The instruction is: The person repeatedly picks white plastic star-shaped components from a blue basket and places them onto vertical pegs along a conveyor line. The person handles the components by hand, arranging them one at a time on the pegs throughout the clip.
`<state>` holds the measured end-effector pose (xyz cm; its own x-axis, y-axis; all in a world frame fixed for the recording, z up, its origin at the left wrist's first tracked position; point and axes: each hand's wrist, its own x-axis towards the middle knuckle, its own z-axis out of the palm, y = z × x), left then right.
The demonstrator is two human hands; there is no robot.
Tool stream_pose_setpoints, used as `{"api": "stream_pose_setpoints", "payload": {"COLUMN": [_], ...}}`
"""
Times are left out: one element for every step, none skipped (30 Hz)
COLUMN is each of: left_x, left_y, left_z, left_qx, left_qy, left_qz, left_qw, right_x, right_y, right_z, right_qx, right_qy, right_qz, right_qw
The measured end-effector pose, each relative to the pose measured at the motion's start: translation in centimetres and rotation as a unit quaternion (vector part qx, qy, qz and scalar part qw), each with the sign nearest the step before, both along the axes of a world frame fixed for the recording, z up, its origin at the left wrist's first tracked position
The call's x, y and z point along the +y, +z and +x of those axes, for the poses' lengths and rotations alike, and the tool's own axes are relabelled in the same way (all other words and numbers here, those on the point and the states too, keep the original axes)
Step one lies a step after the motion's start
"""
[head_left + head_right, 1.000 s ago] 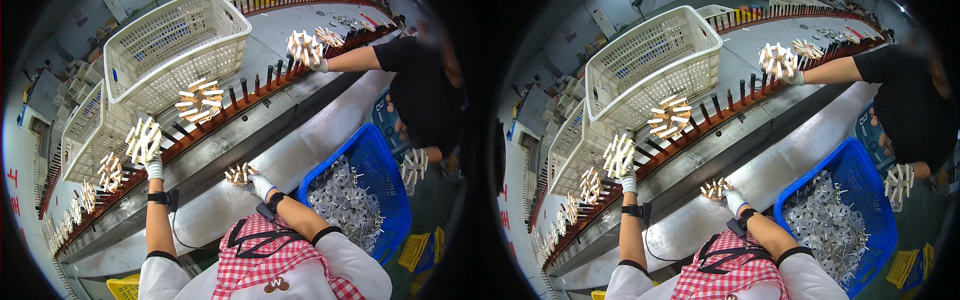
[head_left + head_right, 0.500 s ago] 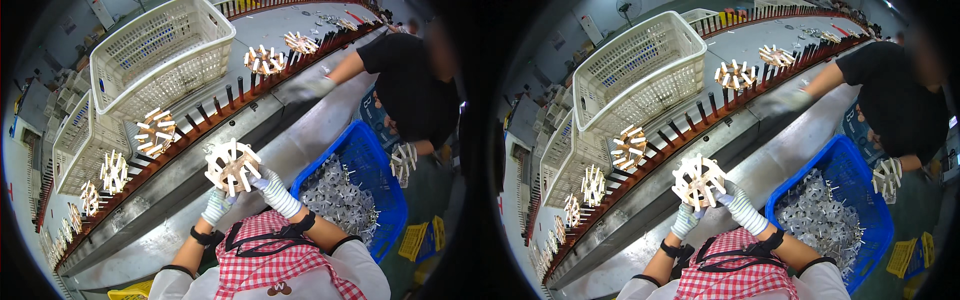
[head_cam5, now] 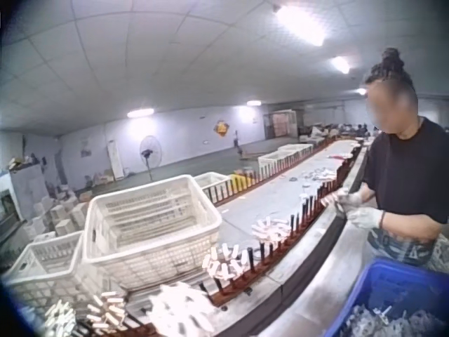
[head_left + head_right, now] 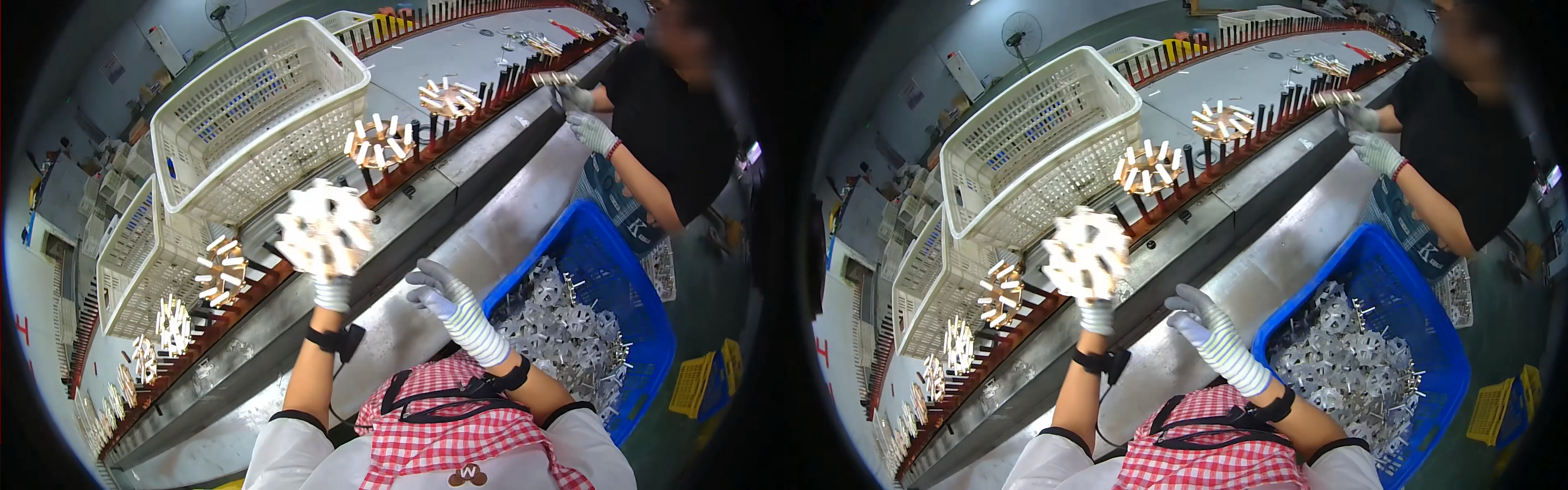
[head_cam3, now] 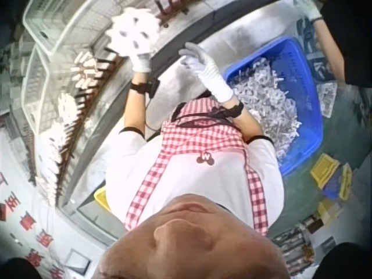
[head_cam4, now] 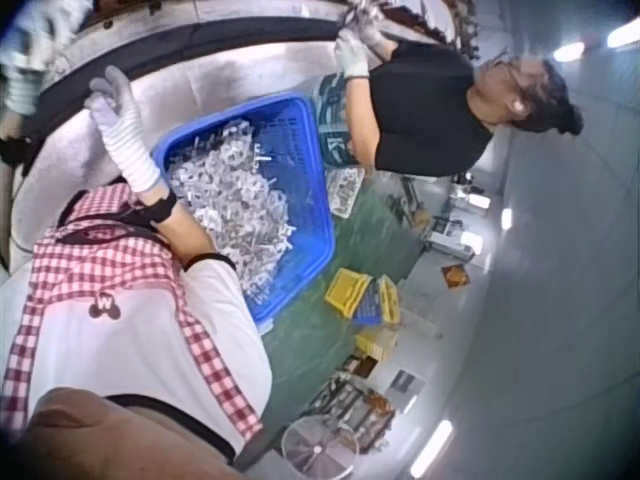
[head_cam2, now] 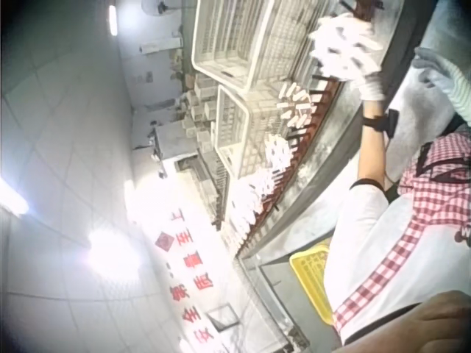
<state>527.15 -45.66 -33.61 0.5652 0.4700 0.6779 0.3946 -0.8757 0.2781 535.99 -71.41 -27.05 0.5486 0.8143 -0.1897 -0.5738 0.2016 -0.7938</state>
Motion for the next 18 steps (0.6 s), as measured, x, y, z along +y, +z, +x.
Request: {"api": "stream_pose_setpoints", "payload": {"left_x": [3.0, 6.1, 8.3, 10.0, 11.3, 12.2, 12.6, 13.2, 13.6, 14.2, 14.8, 15.7, 16.4, 17.2, 14.8, 16.3, 18.9, 21.1], "left_y": [-1.1, -1.9, -2.3, -2.8, -3.3, -3.7, -4.3, -4.6, -5.1, -5.4, -5.7, -6.0, -6.0, -5.7, -3.1, -4.8, -6.1, -6.8], "left_z": [-0.5, -0.6, -0.7, -0.6, -0.6, -0.4, -0.3, -0.6, -0.6, -0.6, -1.0, -1.6, -2.1, -2.7, 0.5, -2.3, -5.3, -8.5], "left_qx": [-0.032, -0.043, -0.032, -0.011, 0.012, 0.03, 0.049, 0.065, 0.076, 0.085, 0.088, 0.072, 0.034, -0.001, 0.093, 0.26, 0.34, 0.412], "left_qy": [0.034, 0.075, 0.112, 0.146, 0.169, 0.185, 0.196, 0.204, 0.21, 0.207, 0.195, 0.169, 0.129, 0.101, 0.083, 0.175, 0.258, 0.336], "left_qz": [-0.045, -0.056, -0.045, -0.029, -0.019, -0.019, -0.017, -0.021, -0.025, -0.036, -0.064, -0.126, -0.223, -0.317, -0.322, 0.028, 0.134, 0.239], "left_qw": [0.998, 0.995, 0.992, 0.989, 0.985, 0.982, 0.979, 0.977, 0.974, 0.974, 0.975, 0.975, 0.966, 0.943, 0.938, 0.949, 0.894, 0.813], "right_x": [-1.4, -2.6, -3.9, -5.2, -6.6, -8.1, -9.9, -11.3, -12.4, -13.6, -15.4, -17.3, -18.9, -21.2, -24.3, -26.9, -29.3, -30.5], "right_y": [-0.3, -0.8, -1.3, -2.0, -2.7, -4.0, -5.2, -6.0, -5.8, -6.1, -6.5, -7.3, -7.2, -8.1, -10.2, -13.0, -15.7, -16.8], "right_z": [0.3, 1.1, 2.1, 3.1, 3.9, 4.7, 5.3, 6.0, 6.9, 8.0, 9.4, 10.6, 12.3, 14.5, 15.6, 17.6, 20.0, 22.6], "right_qx": [0.0, -0.022, -0.024, -0.025, -0.025, -0.03, -0.034, -0.008, 0.014, 0.016, 0.016, 0.028, 0.043, 0.067, 0.095, 0.111, 0.127, 0.109], "right_qy": [0.006, -0.006, -0.015, -0.024, -0.034, -0.051, -0.073, -0.095, -0.118, -0.134, -0.155, -0.168, -0.197, -0.227, -0.276, -0.282, -0.281, -0.27], "right_qz": [-0.01, -0.025, -0.055, -0.085, -0.113, -0.124, -0.137, -0.141, -0.151, -0.154, -0.166, -0.151, -0.179, -0.187, -0.197, -0.214, -0.228, -0.289], "right_qw": [1.0, 0.999, 0.998, 0.996, 0.993, 0.991, 0.987, 0.986, 0.981, 0.979, 0.974, 0.974, 0.963, 0.954, 0.936, 0.928, 0.923, 0.912]}}
